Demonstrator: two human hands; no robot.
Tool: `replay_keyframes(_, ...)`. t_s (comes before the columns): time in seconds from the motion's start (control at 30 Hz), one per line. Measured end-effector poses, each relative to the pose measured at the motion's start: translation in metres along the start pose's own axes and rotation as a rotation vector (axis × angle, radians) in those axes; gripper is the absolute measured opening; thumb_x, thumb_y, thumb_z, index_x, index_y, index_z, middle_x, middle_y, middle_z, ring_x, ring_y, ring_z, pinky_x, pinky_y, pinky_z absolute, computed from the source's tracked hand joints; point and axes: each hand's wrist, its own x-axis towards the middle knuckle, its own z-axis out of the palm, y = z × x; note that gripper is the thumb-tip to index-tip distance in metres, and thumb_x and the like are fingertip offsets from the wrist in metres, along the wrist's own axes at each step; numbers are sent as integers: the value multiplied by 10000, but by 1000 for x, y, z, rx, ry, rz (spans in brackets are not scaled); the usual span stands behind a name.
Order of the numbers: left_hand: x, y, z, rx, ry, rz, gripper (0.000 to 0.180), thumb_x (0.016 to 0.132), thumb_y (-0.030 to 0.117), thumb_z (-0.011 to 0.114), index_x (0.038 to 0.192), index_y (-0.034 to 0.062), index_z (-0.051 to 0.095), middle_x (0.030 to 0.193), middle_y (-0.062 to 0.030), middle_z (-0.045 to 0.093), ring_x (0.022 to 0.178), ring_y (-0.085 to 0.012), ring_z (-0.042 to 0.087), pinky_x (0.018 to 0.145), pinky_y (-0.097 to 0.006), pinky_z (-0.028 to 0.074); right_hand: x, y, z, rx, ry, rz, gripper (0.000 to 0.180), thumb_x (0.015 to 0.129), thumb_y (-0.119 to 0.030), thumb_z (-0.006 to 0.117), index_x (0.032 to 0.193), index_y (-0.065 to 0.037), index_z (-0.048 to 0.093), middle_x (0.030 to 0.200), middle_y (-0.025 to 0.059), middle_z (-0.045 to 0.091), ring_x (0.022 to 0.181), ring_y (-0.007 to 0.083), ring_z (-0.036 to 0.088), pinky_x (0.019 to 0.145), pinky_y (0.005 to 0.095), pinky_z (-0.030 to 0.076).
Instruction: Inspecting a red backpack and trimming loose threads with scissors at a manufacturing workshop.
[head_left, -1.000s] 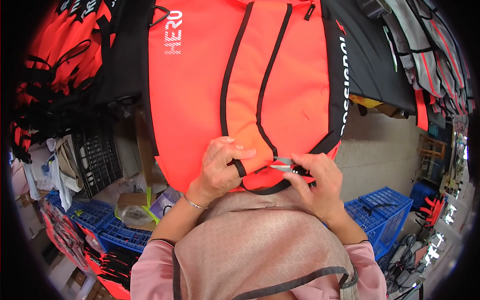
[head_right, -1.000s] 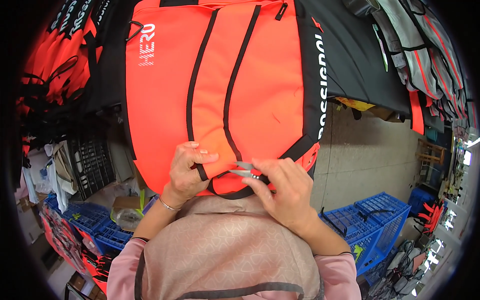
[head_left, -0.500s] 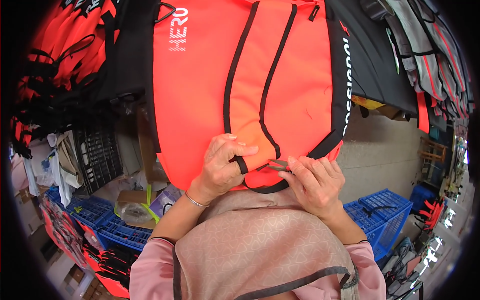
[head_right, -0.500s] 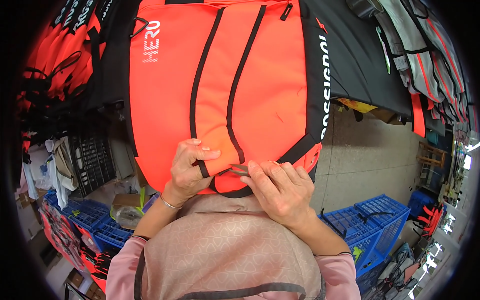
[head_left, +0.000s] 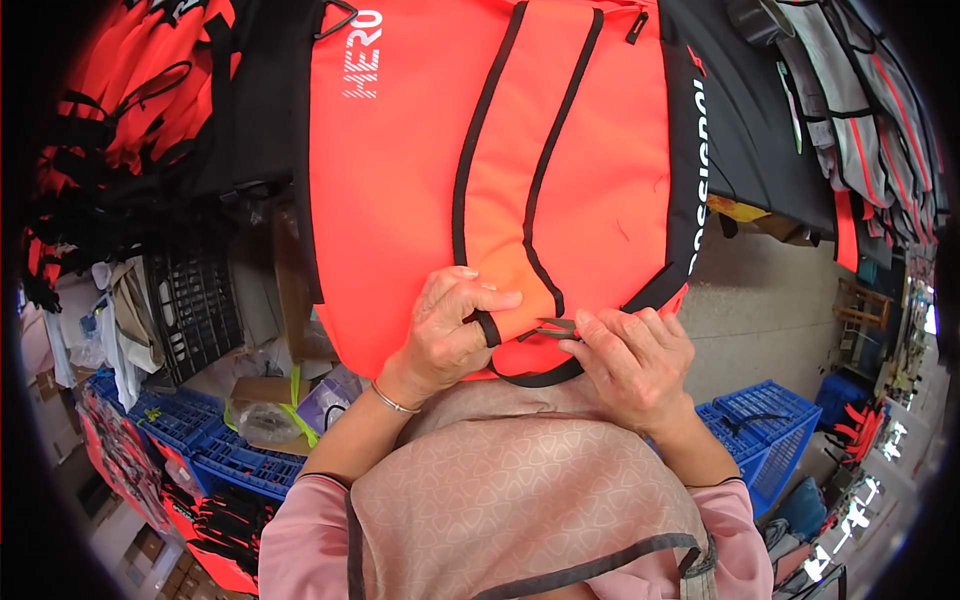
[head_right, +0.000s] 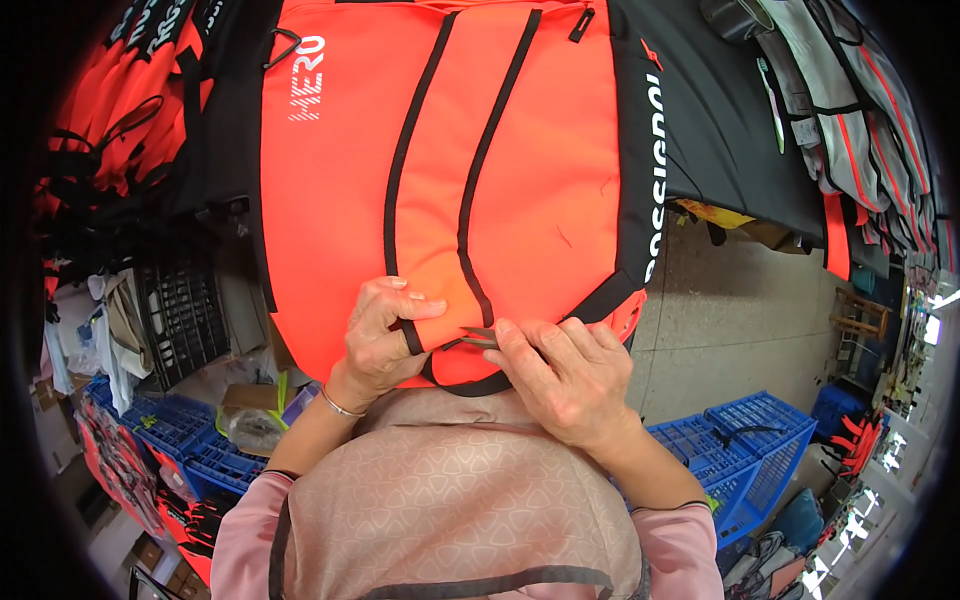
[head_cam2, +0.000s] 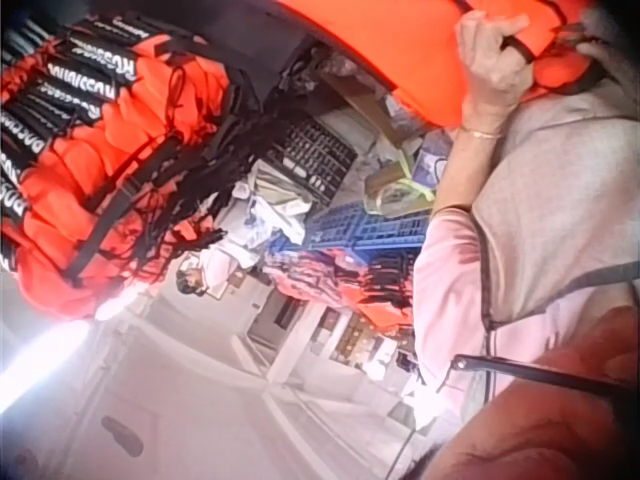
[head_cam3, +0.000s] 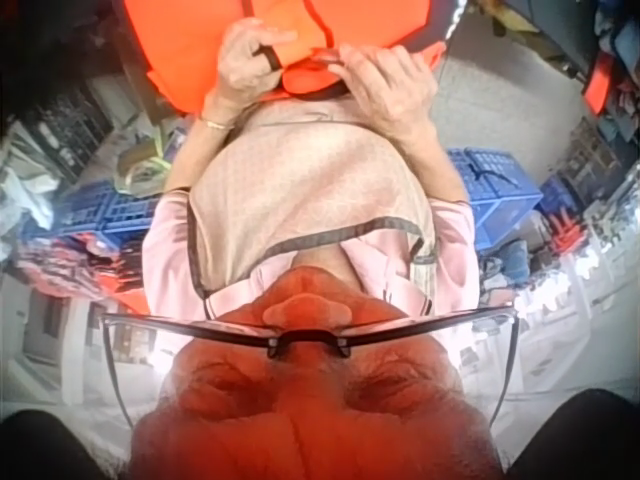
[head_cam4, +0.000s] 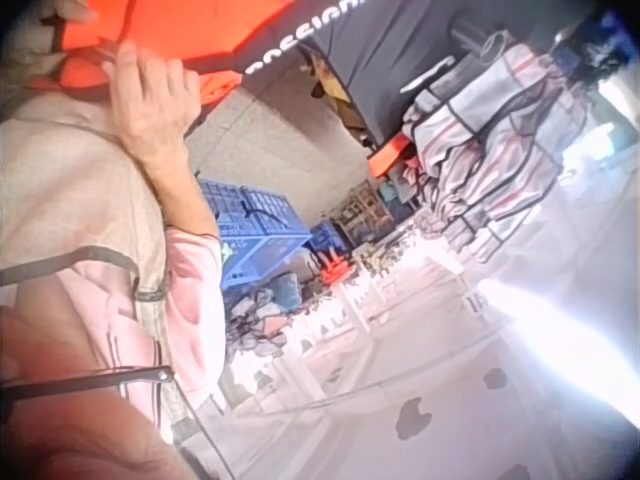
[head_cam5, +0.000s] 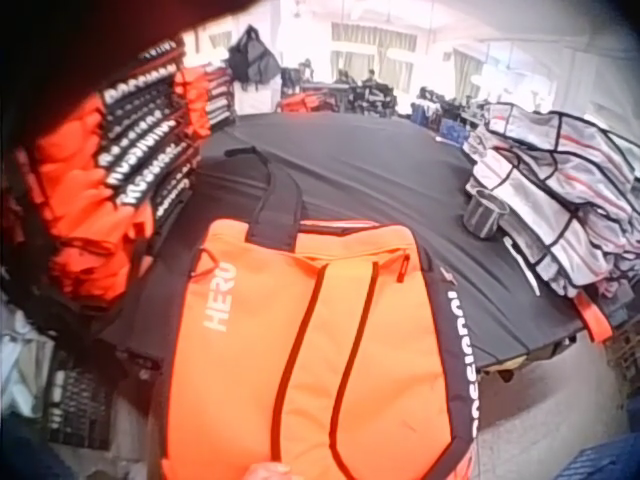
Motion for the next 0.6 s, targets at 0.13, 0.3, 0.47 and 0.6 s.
replay_keyframes(0.13, -1, -1, 0, -5, 5, -12, 143, 641, -17, 764, 715, 60, 669, 892, -19, 660, 795, -213, 590, 794, -389, 513, 2, 0, -1, -7, -8, -8, 337, 727, -247, 795, 997, -75, 690, 804, -11, 608, 606, 124, 497, 530, 286, 331)
replay_keyframes(0.3, -2, -2, 1, -7, -1, -3, 135, 648, -18, 750, 657, 55, 637, 927, -18, 675, 817, -222, 597, 804, -401, 514, 2, 0, -1, -14, -12, -11, 335, 726, -245, 794, 993, -71, 688, 800, -9, 606, 605, 124, 498, 530, 285, 332)
replay_keyframes(0.47, -1, -5, 0, -8, -29, 5, 129, 644, -30, 738, 665, 57, 645, 927, -18, 674, 804, -225, 592, 776, -392, 506, 7, 2, -2, 17, -22, -32, 303, 728, -231, 791, 963, -72, 684, 783, -13, 604, 603, 131, 511, 530, 297, 332)
replay_keyframes(0.6, -4, -10, -1, -78, -106, -93, 189, 646, 77, 851, 801, 112, 749, 923, -8, 682, 786, -205, 588, 732, -353, 497, 12, 10, 0, 102, -65, -6, 292, 726, -226, 799, 945, -73, 682, 760, -6, 608, 603, 145, 522, 531, 306, 332)
